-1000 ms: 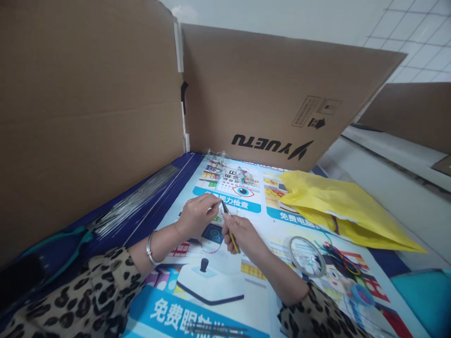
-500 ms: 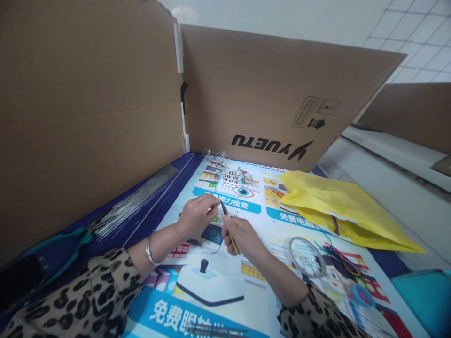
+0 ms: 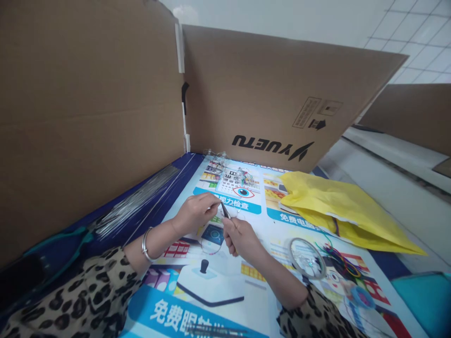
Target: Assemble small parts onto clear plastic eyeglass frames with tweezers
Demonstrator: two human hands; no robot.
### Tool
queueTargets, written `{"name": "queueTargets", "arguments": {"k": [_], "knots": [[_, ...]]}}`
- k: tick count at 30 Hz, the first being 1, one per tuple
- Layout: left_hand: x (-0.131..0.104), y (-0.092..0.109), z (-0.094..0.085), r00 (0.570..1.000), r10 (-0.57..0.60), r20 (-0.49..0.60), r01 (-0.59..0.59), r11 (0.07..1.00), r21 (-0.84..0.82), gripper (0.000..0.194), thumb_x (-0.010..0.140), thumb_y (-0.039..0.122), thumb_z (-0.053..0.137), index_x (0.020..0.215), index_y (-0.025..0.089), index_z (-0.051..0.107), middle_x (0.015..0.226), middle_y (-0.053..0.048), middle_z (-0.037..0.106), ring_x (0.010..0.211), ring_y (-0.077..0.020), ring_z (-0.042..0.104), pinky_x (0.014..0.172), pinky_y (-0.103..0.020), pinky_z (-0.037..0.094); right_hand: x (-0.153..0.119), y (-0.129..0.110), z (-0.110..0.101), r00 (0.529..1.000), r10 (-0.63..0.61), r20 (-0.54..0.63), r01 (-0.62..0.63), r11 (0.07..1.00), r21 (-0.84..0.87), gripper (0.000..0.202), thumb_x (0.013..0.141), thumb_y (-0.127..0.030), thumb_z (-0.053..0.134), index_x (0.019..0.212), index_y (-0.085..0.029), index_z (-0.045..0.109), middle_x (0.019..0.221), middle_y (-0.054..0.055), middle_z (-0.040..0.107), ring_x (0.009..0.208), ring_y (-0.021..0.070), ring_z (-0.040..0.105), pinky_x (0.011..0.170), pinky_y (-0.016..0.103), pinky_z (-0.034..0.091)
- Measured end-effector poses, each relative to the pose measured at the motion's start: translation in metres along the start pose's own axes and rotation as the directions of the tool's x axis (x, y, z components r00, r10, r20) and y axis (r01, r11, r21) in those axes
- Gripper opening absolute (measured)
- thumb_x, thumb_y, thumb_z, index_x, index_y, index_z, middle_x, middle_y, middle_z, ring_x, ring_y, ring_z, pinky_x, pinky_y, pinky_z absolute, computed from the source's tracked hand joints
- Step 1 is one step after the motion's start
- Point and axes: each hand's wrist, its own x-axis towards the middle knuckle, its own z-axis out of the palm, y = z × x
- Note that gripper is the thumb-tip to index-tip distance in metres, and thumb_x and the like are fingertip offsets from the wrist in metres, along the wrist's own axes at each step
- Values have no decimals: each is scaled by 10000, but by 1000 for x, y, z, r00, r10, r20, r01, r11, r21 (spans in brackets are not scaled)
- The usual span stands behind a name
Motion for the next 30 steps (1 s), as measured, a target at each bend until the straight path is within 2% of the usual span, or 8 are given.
{"name": "queueTargets", "arguments": {"k": [9, 15, 21, 26, 30], "knots": [[10, -3, -17, 994, 26, 102, -16, 995, -101, 128, 756, 101, 448, 738, 163, 559, 667, -8, 603, 626, -90, 548, 598, -190, 431, 2, 10, 0, 998, -64, -5, 63, 995, -78, 477, 796, -612, 323, 623, -185, 447, 464, -40, 465, 342, 63, 448, 323, 173, 337], [16, -4, -28, 984, 12, 177, 19, 985, -174, 143, 777, 154, 453, 733, 163, 588, 669, -14, 622, 631, -93, 557, 600, -189, 432, -1, 9, -1, 997, -78, 18, 80, 991, -106, 477, 798, -618, 319, 625, -192, 446, 482, -33, 464, 361, 71, 448, 353, 193, 338], [19, -8, -37, 966, 43, 254, 16, 974, -227, 155, 797, 183, 461, 741, 161, 604, 697, -23, 640, 654, -98, 568, 615, -196, 433, -2, 5, -5, 986, -161, 49, 168, 954, -248, 440, 829, -563, 309, 610, -199, 423, 481, -22, 484, 399, 81, 444, 428, 209, 330], [21, -6, -43, 955, 21, 295, 60, 964, -261, 185, 806, 205, 454, 723, 162, 613, 692, -23, 638, 651, -96, 569, 616, -196, 432, -4, 1, -7, 984, -173, 48, 179, 930, -320, 417, 824, -554, 328, 619, -205, 428, 521, -9, 501, 456, 97, 460, 453, 217, 329], [22, -7, -42, 938, -49, 344, 163, 937, -309, 192, 805, 237, 469, 725, 157, 624, 672, -19, 638, 620, -93, 569, 586, -188, 430, -4, 3, -7, 989, -131, 61, 141, 965, -222, 427, 805, -580, 346, 636, -201, 445, 509, -20, 485, 421, 86, 454, 419, 209, 345]]}}
